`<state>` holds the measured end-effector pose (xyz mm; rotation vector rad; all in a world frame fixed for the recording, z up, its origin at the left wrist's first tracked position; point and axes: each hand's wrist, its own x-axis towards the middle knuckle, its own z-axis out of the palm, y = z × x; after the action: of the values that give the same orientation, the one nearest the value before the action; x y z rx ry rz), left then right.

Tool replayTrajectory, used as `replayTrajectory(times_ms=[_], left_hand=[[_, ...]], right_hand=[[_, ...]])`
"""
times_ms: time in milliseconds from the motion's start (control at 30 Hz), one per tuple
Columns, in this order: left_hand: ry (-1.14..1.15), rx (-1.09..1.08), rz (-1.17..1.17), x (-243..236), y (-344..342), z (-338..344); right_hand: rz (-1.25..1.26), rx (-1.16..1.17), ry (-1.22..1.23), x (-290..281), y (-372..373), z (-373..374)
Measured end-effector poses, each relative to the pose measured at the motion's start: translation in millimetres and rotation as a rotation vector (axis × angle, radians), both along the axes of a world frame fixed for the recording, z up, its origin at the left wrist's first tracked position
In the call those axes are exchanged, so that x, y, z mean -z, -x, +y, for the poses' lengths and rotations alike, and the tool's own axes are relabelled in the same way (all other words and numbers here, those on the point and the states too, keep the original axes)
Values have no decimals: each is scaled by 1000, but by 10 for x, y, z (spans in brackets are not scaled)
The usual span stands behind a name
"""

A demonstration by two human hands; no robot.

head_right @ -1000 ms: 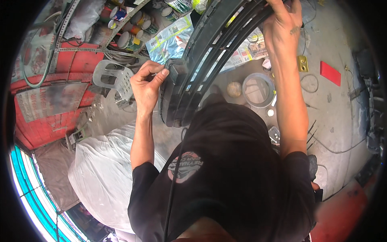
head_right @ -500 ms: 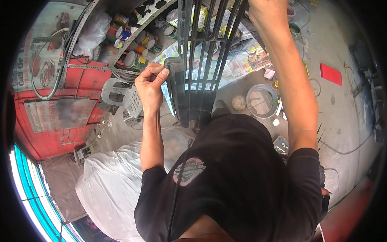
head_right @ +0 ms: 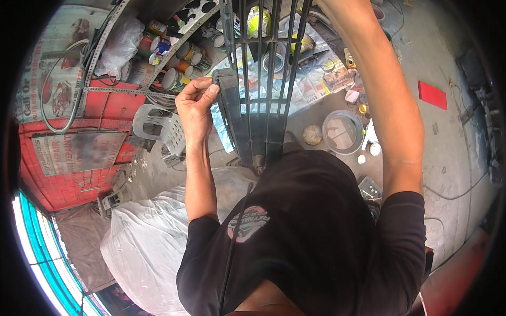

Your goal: The person applies a heat gun to a car grille, uses adhesive from a tube to bond components, and presses them together by hand.

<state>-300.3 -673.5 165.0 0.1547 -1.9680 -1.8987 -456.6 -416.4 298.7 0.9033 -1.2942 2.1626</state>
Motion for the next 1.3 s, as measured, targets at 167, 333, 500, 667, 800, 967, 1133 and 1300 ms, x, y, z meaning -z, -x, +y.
replayTrajectory(times_ms=[167,333,500,667,800,967,1133,1300], left_hand=[[-40,11,16,29,-9,11],[47,-23,55,16,7,96],[159,-62,86,-97,-16,230],[267,-69,99,-157,3,289],[441,-85,106,-71,88,366],[460,-28,45,232,133,341],[509,61,72,275,247,534],[513,157,98,337,416,701]], right_hand=[[17,-42,72,71,46,-3],[-43,-47,51,113,73,67],[-89,-49,62,152,69,175],[-52,50,180,471,178,290],[-7,223,67,695,291,556],[-186,334,-126,1230,258,762],[-225,414,-216,1341,-28,1048],[-367,475,-161,1452,-172,1274]])
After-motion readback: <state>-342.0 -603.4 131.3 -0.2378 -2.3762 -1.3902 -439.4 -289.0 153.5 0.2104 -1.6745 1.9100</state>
